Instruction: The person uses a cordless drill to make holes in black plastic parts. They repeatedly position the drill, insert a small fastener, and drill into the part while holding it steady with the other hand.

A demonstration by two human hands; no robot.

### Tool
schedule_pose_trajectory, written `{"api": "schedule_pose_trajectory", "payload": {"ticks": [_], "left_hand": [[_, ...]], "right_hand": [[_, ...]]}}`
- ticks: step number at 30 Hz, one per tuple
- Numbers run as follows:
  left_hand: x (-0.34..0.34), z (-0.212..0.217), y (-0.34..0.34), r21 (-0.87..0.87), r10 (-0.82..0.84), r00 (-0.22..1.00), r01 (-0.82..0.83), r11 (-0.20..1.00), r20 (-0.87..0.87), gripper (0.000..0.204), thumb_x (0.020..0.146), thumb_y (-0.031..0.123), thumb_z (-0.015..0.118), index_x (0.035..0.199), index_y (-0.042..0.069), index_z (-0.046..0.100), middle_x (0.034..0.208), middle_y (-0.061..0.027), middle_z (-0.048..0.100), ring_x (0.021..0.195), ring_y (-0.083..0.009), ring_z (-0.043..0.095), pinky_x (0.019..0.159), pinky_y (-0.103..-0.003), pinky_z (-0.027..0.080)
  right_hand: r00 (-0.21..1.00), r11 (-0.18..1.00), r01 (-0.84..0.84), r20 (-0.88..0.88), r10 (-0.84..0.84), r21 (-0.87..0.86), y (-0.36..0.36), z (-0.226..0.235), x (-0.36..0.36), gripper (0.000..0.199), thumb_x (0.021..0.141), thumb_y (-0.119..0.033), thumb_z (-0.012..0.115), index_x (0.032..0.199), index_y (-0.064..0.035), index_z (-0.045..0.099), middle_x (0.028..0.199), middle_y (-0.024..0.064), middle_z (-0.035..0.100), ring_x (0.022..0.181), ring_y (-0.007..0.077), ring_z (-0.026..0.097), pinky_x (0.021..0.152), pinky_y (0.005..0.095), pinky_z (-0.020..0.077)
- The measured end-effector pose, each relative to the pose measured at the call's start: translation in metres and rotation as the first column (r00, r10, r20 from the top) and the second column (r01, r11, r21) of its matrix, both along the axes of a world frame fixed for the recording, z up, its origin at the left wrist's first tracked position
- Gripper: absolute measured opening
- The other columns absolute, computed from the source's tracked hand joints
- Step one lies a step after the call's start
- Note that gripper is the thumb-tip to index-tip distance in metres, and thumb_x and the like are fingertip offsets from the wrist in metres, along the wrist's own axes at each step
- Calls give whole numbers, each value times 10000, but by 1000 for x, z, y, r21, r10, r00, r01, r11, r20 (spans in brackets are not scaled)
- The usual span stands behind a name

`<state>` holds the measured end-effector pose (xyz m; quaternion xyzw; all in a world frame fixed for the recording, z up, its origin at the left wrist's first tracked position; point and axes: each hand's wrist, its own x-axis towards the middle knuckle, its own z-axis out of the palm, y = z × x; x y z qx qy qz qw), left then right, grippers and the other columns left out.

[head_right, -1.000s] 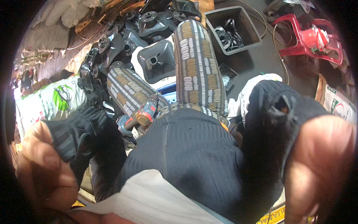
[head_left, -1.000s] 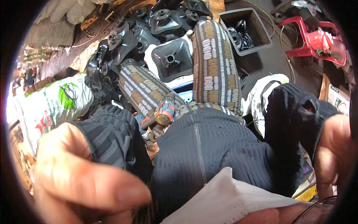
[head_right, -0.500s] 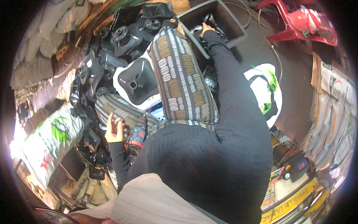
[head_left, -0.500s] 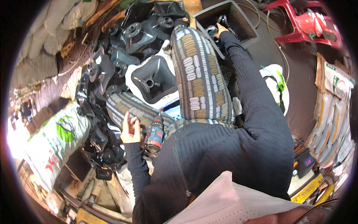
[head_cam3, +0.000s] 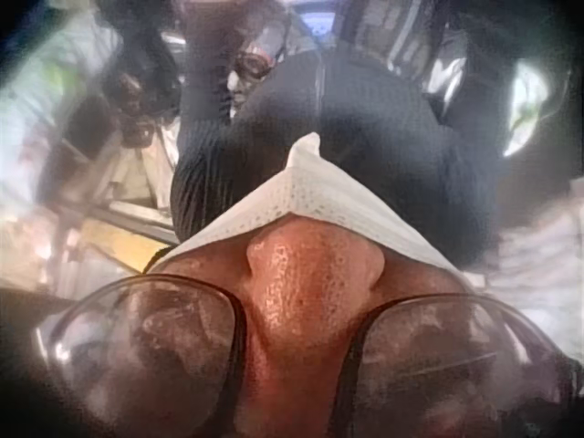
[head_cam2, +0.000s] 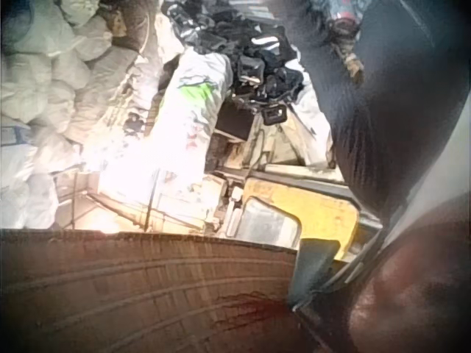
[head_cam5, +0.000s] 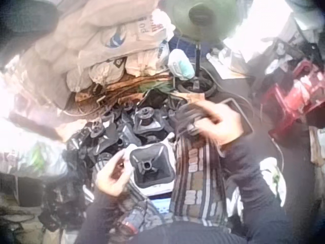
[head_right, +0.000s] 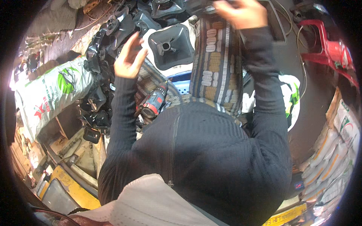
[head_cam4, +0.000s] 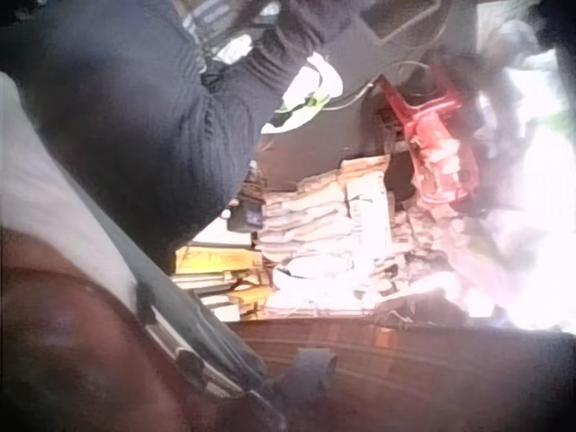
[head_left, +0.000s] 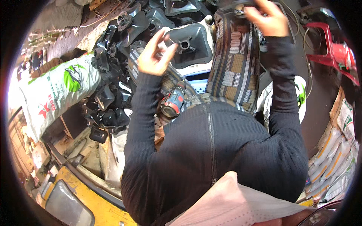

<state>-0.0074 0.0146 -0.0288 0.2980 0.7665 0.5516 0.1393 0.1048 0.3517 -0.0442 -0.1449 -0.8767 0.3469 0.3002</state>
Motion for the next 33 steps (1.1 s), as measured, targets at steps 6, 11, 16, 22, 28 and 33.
{"api": "schedule_pose_trajectory", "payload": {"ticks": [6, 11, 16, 22, 28, 33], "left_hand": [[-17, -32, 35, -49, -114, 993, 113, 992, -11, 528, 724, 246, 725, 1176, 44, 543, 1076, -109, 605, 946, -172, 600, 833, -285, 471], [-44, -112, 12, -152, -88, 996, 82, 985, -34, 461, 684, 235, 722, 1088, 49, 602, 1015, -115, 592, 976, -236, 572, 865, -306, 437], [-44, -158, 10, -272, -32, 987, -11, 962, -156, 444, 680, 234, 735, 1075, 66, 617, 954, -136, 617, 916, -247, 591, 816, -322, 465], [-40, -160, 4, -370, 74, 992, -106, 923, -98, 466, 658, 268, 750, 1067, 87, 620, 947, -128, 616, 869, -227, 603, 767, -325, 485], [-33, -150, 10, -436, 62, 992, -105, 894, -113, 507, 695, 264, 753, 1133, 74, 582, 1020, -126, 559, 882, -227, 567, 758, -325, 469], [-23, -141, 12, -372, 109, 988, -141, 918, -107, 503, 736, 244, 741, 1171, 66, 563, 1047, -107, 559, 905, -190, 551, 744, -294, 451]], "right_hand": [[900, 979, -191, 410, 147, 70, -144, 11, -29, 497, 758, -420, 637, 1134, -98, 590, 1006, 145, 623, 908, 285, 617, 784, 359, 501], [996, 989, -92, 6, 94, -117, -85, -21, 60, 279, 833, -79, 622, 1108, -32, 614, 1038, 94, 639, 933, 125, 601, 771, 239, 486], [748, 807, 556, 545, -379, -201, -7, -164, 158, 221, 845, -217, 625, 1029, -100, 663, 841, -10, 649, 592, 41, 513, 550, 195, 433], [392, 937, 346, 914, -106, -40, -18, -309, 226, 400, 763, -284, 618, 1148, -179, 594, 1085, 99, 626, 1010, 268, 593, 898, 366, 451], [201, 939, 342, 973, -116, 41, -35, -313, 209, 704, 598, -339, 798, 1200, -137, 494, 1210, 134, 495, 1097, 337, 515, 899, 434, 455], [92, 939, 329, 986, -139, 101, -33, -307, 183, 698, 565, -457, 798, 1136, -116, 586, 1185, 132, 510, 1112, 301, 497, 898, 410, 466]]}}
